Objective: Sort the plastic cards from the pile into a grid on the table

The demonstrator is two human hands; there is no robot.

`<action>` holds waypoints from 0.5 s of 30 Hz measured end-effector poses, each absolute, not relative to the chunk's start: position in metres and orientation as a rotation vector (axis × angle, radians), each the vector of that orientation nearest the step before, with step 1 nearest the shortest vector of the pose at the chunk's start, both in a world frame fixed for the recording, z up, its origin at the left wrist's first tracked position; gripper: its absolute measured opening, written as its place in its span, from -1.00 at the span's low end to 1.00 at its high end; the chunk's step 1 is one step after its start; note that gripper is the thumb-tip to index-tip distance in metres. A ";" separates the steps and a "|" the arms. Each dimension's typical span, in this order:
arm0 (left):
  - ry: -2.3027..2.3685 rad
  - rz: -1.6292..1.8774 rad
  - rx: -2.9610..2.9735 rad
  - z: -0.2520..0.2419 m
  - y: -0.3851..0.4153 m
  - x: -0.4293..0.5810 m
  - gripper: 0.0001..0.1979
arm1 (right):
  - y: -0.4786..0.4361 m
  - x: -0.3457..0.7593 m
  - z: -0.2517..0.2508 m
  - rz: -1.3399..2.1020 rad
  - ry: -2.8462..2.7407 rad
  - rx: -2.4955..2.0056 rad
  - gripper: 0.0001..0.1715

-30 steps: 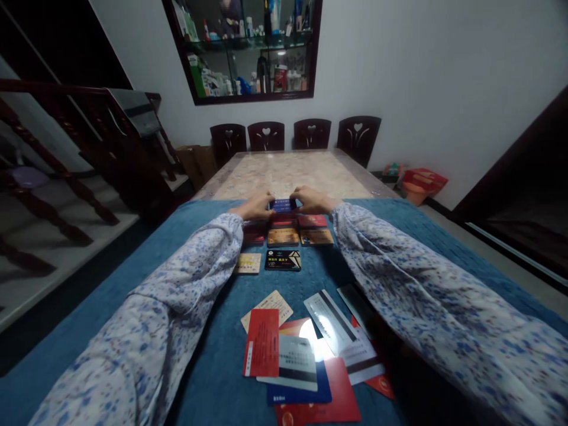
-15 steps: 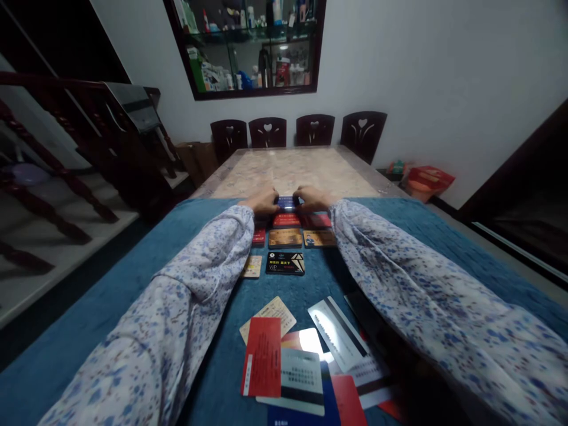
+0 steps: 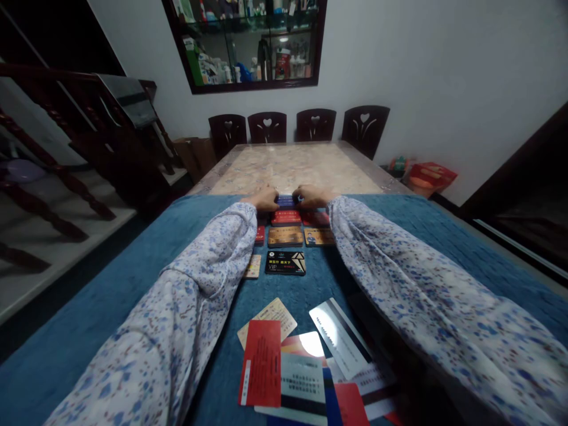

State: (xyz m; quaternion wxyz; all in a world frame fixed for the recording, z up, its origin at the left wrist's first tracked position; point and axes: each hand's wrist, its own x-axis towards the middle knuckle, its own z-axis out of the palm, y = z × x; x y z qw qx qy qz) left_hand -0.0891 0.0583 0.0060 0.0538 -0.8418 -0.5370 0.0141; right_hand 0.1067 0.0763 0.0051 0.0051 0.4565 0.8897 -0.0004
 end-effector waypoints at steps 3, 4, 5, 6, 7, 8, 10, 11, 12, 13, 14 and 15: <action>-1.636 0.033 -2.569 0.006 0.057 -0.089 -0.70 | 0.077 0.105 0.005 0.004 2.781 1.439 -0.56; -1.639 0.027 -2.574 0.006 0.057 -0.089 -0.71 | 0.077 0.105 0.005 0.006 2.779 1.439 -0.56; -1.641 0.020 -2.578 0.006 0.057 -0.089 -0.71 | 0.077 0.104 0.005 0.007 2.778 1.439 -0.56; -1.644 0.011 -2.579 0.005 0.057 -0.090 -0.72 | 0.077 0.104 0.004 0.007 2.777 1.437 -0.56; -1.646 0.002 -2.579 0.005 0.057 -0.090 -0.72 | 0.077 0.104 0.004 0.006 2.775 1.436 -0.56; -1.648 -0.008 -2.577 0.004 0.058 -0.090 -0.73 | 0.077 0.104 0.003 0.002 2.773 1.435 -0.56; -1.658 -0.025 -2.574 0.003 0.060 -0.091 -0.74 | 0.077 0.103 0.002 -0.012 2.768 1.434 -0.54; -1.666 -0.027 -2.573 0.002 0.061 -0.091 -0.75 | 0.077 0.104 0.002 -0.019 2.766 1.435 -0.53; -1.676 -0.022 -2.572 0.002 0.061 -0.091 -0.75 | 0.078 0.104 0.001 -0.025 2.764 1.436 -0.52; -1.687 -0.011 -2.573 0.001 0.062 -0.091 -0.74 | 0.078 0.104 0.000 -0.030 2.765 1.438 -0.50; -1.695 0.002 -2.574 0.001 0.062 -0.091 -0.73 | 0.078 0.104 0.000 -0.033 2.767 1.439 -0.49; -1.700 0.014 -2.576 0.001 0.062 -0.091 -0.71 | 0.079 0.104 -0.001 -0.036 2.770 1.439 -0.48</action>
